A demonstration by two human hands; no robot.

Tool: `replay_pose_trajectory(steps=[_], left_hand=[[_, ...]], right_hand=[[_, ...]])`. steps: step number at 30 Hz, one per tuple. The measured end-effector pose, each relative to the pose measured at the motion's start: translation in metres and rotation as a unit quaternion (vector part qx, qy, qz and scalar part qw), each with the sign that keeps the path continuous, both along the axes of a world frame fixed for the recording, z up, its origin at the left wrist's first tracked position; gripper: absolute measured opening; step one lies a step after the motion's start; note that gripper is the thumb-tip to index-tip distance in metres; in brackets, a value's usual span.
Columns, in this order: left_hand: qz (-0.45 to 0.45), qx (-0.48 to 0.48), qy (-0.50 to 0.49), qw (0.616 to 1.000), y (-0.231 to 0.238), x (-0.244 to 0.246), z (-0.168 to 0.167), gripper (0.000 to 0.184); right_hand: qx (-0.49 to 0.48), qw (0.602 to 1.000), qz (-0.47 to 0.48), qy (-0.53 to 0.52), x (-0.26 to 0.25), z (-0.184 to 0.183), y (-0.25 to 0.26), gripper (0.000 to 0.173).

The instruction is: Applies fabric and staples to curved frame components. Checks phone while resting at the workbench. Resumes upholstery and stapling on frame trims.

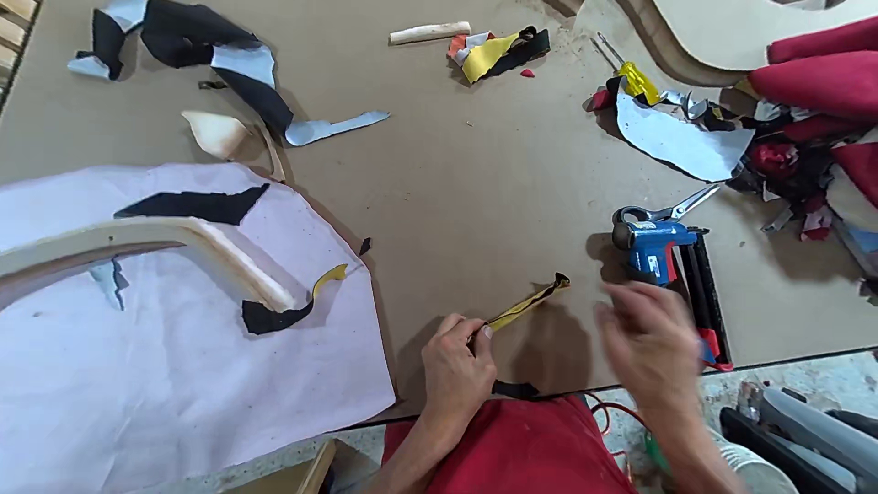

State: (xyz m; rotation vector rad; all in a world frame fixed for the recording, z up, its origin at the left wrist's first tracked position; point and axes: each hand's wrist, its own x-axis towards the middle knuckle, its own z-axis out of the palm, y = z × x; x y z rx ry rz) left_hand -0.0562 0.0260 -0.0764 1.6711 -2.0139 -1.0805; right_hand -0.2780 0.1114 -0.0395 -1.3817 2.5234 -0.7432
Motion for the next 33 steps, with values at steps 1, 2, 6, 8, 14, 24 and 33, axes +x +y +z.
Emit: replay_pose_trajectory(steps=[1, 2, 6, 8, 14, 24, 33], left_hand=[[0.007, -0.001, 0.002, 1.000, 0.002, -0.001, 0.000, 0.017], [0.014, -0.001, 0.004, 1.000, 0.005, -0.001, 0.000, 0.016], [0.029, 0.041, -0.002, 0.999, 0.004, -0.003, 0.007, 0.012], [0.036, 0.089, -0.009, 0.995, 0.001, -0.004, 0.013, 0.010], [0.068, 0.177, -0.002, 0.982, -0.005, -0.005, 0.023, 0.008], [0.049, 0.191, -0.008, 0.980, -0.004, -0.004, 0.019, 0.012], [0.054, 0.175, 0.017, 0.983, -0.002, -0.001, 0.012, 0.009]], right_hand=[[0.030, 0.998, -0.048, 0.039, -0.017, 0.005, 0.016, 0.039], [0.065, 0.992, -0.091, 0.051, -0.032, 0.006, 0.030, 0.055], [0.168, 0.975, -0.141, 0.019, -0.065, -0.009, 0.038, 0.097], [0.189, 0.972, -0.136, -0.012, -0.069, -0.009, 0.016, 0.101], [0.234, 0.956, -0.163, -0.067, -0.073, 0.046, 0.017, 0.053], [0.275, 0.953, 0.055, -0.119, 0.072, 0.072, 0.028, 0.023], [0.281, 0.953, 0.064, -0.094, 0.076, 0.066, 0.019, 0.024]])
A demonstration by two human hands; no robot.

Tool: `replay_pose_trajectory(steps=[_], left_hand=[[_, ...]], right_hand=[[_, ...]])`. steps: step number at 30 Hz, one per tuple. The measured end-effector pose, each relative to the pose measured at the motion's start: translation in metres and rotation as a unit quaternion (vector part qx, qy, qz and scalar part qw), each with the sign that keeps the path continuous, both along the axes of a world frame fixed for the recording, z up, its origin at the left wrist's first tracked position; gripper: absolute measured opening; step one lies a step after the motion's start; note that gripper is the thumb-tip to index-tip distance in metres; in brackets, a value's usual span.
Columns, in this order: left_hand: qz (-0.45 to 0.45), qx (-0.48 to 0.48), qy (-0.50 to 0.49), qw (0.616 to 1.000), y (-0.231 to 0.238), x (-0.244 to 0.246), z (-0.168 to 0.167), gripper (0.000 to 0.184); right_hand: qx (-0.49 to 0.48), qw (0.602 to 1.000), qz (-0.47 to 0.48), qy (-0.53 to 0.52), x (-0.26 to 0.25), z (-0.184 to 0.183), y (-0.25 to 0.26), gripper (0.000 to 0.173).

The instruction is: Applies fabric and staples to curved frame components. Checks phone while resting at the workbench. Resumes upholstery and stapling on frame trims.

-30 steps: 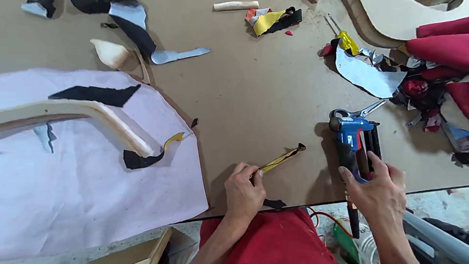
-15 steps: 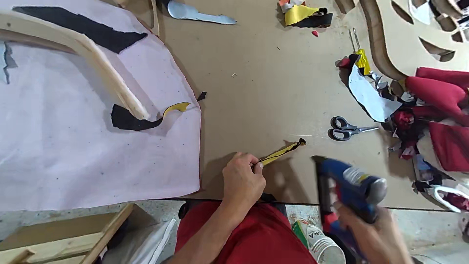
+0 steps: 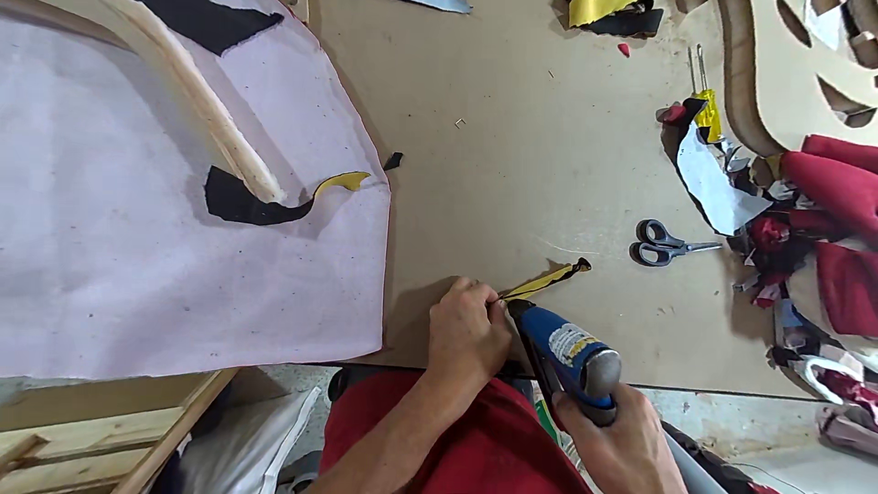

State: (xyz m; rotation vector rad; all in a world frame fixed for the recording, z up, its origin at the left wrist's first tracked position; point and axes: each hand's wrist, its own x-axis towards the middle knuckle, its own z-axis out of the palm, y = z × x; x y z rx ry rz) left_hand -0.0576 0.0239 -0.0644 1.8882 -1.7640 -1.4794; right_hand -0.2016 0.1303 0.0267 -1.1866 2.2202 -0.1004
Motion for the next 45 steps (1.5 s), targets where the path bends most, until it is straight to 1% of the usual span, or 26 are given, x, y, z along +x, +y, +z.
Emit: replay_pose_trajectory(steps=[4, 6, 8, 11, 17, 26, 31, 34, 36, 38, 41, 43, 45], left_hand=[[-0.012, -0.005, 0.009, 1.000, 0.000, 0.000, 0.000, 0.010], [-0.023, 0.003, 0.018, 1.000, 0.001, 0.002, 0.002, 0.013], [-0.024, -0.016, 0.024, 0.999, 0.004, 0.004, 0.001, 0.017], [-0.010, -0.055, 0.032, 0.998, 0.009, 0.003, -0.004, 0.018], [0.015, -0.066, 0.043, 0.997, 0.013, 0.002, -0.007, 0.018], [0.028, -0.095, 0.056, 0.994, 0.018, 0.003, -0.014, 0.017], [0.013, -0.093, 0.058, 0.994, 0.015, 0.004, -0.013, 0.017], [0.002, -0.089, 0.057, 0.994, 0.012, 0.008, -0.013, 0.017], [0.000, -0.085, 0.055, 0.995, 0.013, 0.008, -0.011, 0.017], [0.000, -0.081, 0.051, 0.995, 0.012, 0.009, -0.009, 0.017], [-0.009, -0.068, 0.046, 0.997, 0.014, 0.012, -0.007, 0.016], [-0.032, -0.068, 0.045, 0.996, 0.013, 0.014, -0.005, 0.018], [-0.058, -0.120, 0.040, 0.990, 0.013, 0.015, -0.006, 0.020]], right_hand=[[0.010, 1.000, -0.005, -0.002, -0.003, -0.005, -0.001, 0.020], [0.006, 1.000, -0.004, 0.001, -0.005, -0.006, 0.000, 0.020], [0.002, 1.000, 0.004, -0.001, -0.005, -0.007, 0.001, 0.022], [-0.005, 1.000, 0.020, -0.013, -0.003, -0.006, 0.005, 0.022], [-0.014, 0.998, -0.005, -0.058, 0.000, -0.008, 0.011, 0.021], [-0.030, 0.999, 0.014, -0.036, 0.001, -0.010, 0.014, 0.022], [-0.042, 0.999, 0.029, -0.015, 0.003, -0.012, 0.012, 0.023], [-0.031, 0.999, 0.029, -0.003, 0.009, -0.012, 0.006, 0.020], [-0.017, 1.000, 0.021, 0.004, 0.008, -0.005, 0.008, 0.020], [-0.014, 1.000, 0.001, 0.019, -0.003, 0.006, 0.013, 0.025], [-0.008, 0.995, -0.033, 0.098, -0.035, 0.012, 0.025, 0.040], [-0.019, 0.987, -0.039, 0.156, -0.060, -0.002, 0.027, 0.048], [-0.015, 0.985, -0.030, 0.171, -0.084, -0.019, 0.023, 0.060]])
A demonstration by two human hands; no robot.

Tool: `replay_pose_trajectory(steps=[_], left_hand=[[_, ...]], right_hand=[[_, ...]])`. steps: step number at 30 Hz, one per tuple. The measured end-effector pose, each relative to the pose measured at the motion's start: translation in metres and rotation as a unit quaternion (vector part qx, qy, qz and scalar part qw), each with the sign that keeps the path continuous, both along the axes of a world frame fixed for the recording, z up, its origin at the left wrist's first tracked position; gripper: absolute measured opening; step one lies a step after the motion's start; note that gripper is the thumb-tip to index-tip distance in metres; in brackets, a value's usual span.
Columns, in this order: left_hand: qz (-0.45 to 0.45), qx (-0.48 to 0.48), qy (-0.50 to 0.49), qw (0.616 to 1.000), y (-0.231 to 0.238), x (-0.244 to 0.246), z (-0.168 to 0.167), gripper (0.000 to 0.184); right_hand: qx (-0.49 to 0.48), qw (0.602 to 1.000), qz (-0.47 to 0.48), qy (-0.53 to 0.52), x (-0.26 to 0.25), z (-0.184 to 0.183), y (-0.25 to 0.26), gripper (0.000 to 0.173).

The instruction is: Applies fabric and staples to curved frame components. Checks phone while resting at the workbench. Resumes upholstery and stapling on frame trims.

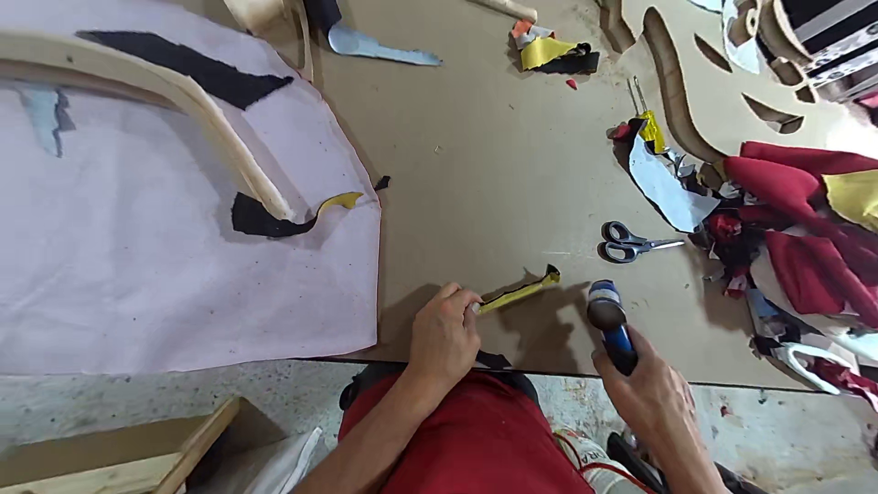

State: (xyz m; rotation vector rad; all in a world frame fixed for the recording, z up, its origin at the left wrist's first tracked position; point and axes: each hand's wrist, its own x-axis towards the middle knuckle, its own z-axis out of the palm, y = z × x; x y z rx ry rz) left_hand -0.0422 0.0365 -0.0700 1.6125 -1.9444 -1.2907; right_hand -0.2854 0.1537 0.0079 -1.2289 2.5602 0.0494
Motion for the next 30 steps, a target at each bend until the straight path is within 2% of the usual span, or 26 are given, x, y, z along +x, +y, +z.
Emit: replay_pose_trajectory(steps=[2, 4, 6, 8, 9, 10, 12, 13, 14, 15, 16, 18, 20, 23, 25, 30], left_hand=[[-0.021, -0.109, -0.012, 0.994, -0.003, 0.006, 0.004, 0.020], [-0.053, -0.233, -0.028, 0.971, -0.009, 0.013, 0.020, 0.021], [-0.081, -0.321, -0.013, 0.943, -0.017, 0.018, 0.046, 0.023], [-0.062, -0.359, 0.051, 0.930, -0.019, 0.015, 0.076, 0.025], [-0.026, -0.348, 0.112, 0.931, -0.017, 0.011, 0.090, 0.023], [0.016, -0.309, 0.181, 0.933, -0.013, 0.005, 0.102, 0.026], [0.050, -0.182, 0.286, 0.939, -0.004, -0.008, 0.119, 0.053], [0.055, -0.133, 0.319, 0.937, 0.001, -0.017, 0.124, 0.058], [0.065, -0.098, 0.339, 0.933, 0.008, -0.028, 0.127, 0.054], [0.081, -0.081, 0.346, 0.931, 0.015, -0.038, 0.130, 0.041], [0.101, -0.082, 0.346, 0.929, 0.020, -0.047, 0.131, 0.030], [0.141, -0.114, 0.334, 0.925, 0.029, -0.054, 0.132, 0.023], [0.154, -0.163, 0.289, 0.931, 0.033, -0.051, 0.132, 0.026], [0.136, -0.196, 0.236, 0.942, 0.041, -0.051, 0.133, 0.033], [0.115, -0.211, 0.221, 0.945, 0.046, -0.056, 0.135, 0.036], [0.106, -0.275, 0.162, 0.942, 0.048, -0.067, 0.147, 0.039]], right_hand=[[-0.032, 0.997, 0.067, 0.020, -0.009, -0.004, -0.009, 0.065], [-0.128, 0.971, 0.195, 0.048, 0.003, 0.007, -0.026, 0.063], [-0.176, 0.938, 0.297, -0.002, 0.025, 0.022, -0.048, 0.064], [-0.176, 0.917, 0.344, -0.095, 0.046, 0.029, -0.066, 0.050], [-0.183, 0.910, 0.342, -0.149, 0.053, 0.030, -0.072, 0.038], [-0.190, 0.899, 0.326, -0.223, 0.058, 0.030, -0.076, 0.035], [-0.250, 0.858, 0.296, -0.337, 0.065, 0.029, -0.078, 0.044], [-0.285, 0.843, 0.295, -0.347, 0.069, 0.029, -0.077, 0.046], [-0.310, 0.833, 0.303, -0.344, 0.071, 0.030, -0.074, 0.043], [-0.317, 0.828, 0.319, -0.336, 0.072, 0.033, -0.070, 0.034], [-0.314, 0.828, 0.338, -0.320, 0.070, 0.038, -0.067, 0.026], [-0.310, 0.838, 0.358, -0.272, 0.058, 0.053, -0.059, 0.019], [-0.376, 0.826, 0.338, -0.250, 0.040, 0.073, -0.055, 0.021], [-0.487, 0.771, 0.337, -0.235, 0.031, 0.095, -0.062, 0.021], [-0.513, 0.757, 0.351, -0.204, 0.035, 0.099, -0.069, 0.019], [-0.527, 0.755, 0.349, -0.175, 0.033, 0.094, -0.074, 0.013]])
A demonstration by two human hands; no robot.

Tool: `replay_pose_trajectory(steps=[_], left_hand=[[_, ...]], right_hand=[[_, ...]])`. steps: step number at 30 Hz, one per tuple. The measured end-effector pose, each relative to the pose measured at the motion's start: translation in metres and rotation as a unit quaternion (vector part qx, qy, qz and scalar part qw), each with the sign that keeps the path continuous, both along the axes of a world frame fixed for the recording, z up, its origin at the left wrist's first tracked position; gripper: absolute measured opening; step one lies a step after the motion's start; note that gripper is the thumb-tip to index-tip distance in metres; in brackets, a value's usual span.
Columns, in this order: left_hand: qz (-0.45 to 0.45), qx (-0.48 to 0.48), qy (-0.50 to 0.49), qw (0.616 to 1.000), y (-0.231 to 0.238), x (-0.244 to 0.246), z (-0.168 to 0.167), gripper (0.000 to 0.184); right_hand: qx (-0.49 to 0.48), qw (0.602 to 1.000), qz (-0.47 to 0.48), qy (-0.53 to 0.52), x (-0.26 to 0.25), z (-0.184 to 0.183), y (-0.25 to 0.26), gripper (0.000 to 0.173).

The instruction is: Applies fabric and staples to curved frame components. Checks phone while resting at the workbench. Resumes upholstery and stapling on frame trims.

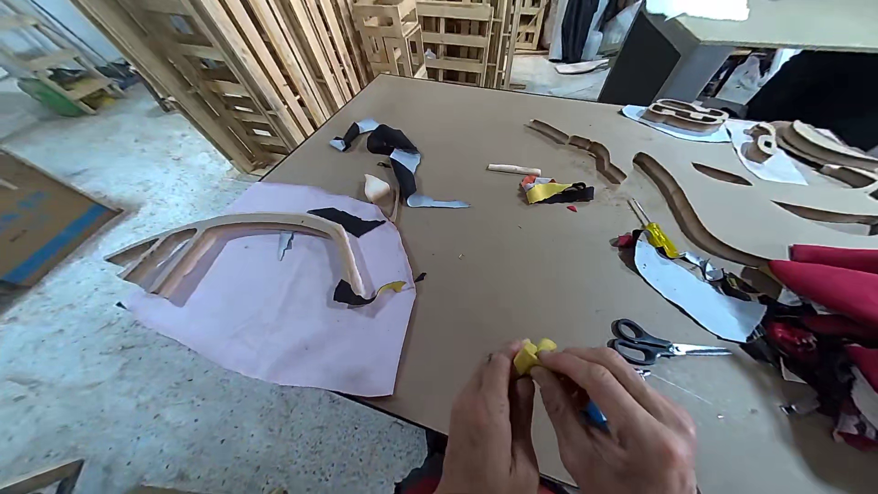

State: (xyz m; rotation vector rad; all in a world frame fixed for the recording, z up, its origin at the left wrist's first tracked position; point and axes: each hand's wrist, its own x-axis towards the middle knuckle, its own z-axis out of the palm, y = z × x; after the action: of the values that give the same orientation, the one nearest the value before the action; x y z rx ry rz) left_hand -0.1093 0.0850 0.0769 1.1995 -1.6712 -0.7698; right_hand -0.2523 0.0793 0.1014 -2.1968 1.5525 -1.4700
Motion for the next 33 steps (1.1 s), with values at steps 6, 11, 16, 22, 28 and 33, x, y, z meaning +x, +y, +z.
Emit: replay_pose_trajectory(steps=[6, 11, 16, 22, 28, 33], left_hand=[[-0.031, 0.150, 0.169, 0.974, 0.008, -0.012, -0.001, 0.028], [-0.061, 0.195, 0.299, 0.932, 0.010, -0.013, -0.005, 0.023], [-0.062, 0.244, 0.389, 0.886, 0.014, -0.014, -0.002, 0.024], [-0.031, 0.267, 0.300, 0.915, 0.008, -0.012, -0.021, 0.047], [0.011, 0.350, 0.110, 0.930, 0.027, 0.011, -0.059, 0.050], [0.021, 0.501, 0.137, 0.854, 0.073, 0.062, -0.120, 0.046]], right_hand=[[-0.054, 0.998, 0.023, -0.017, -0.002, -0.020, -0.007, 0.012], [-0.062, 0.997, 0.048, -0.016, -0.001, -0.031, -0.010, 0.011], [-0.068, 0.994, 0.082, -0.008, -0.007, -0.037, -0.011, 0.011], [-0.053, 0.989, 0.133, -0.020, -0.013, -0.064, -0.008, 0.008], [0.163, 0.985, 0.061, 0.009, -0.037, -0.086, 0.033, 0.016], [0.424, 0.876, -0.159, 0.167, -0.101, -0.117, 0.084, 0.062]])
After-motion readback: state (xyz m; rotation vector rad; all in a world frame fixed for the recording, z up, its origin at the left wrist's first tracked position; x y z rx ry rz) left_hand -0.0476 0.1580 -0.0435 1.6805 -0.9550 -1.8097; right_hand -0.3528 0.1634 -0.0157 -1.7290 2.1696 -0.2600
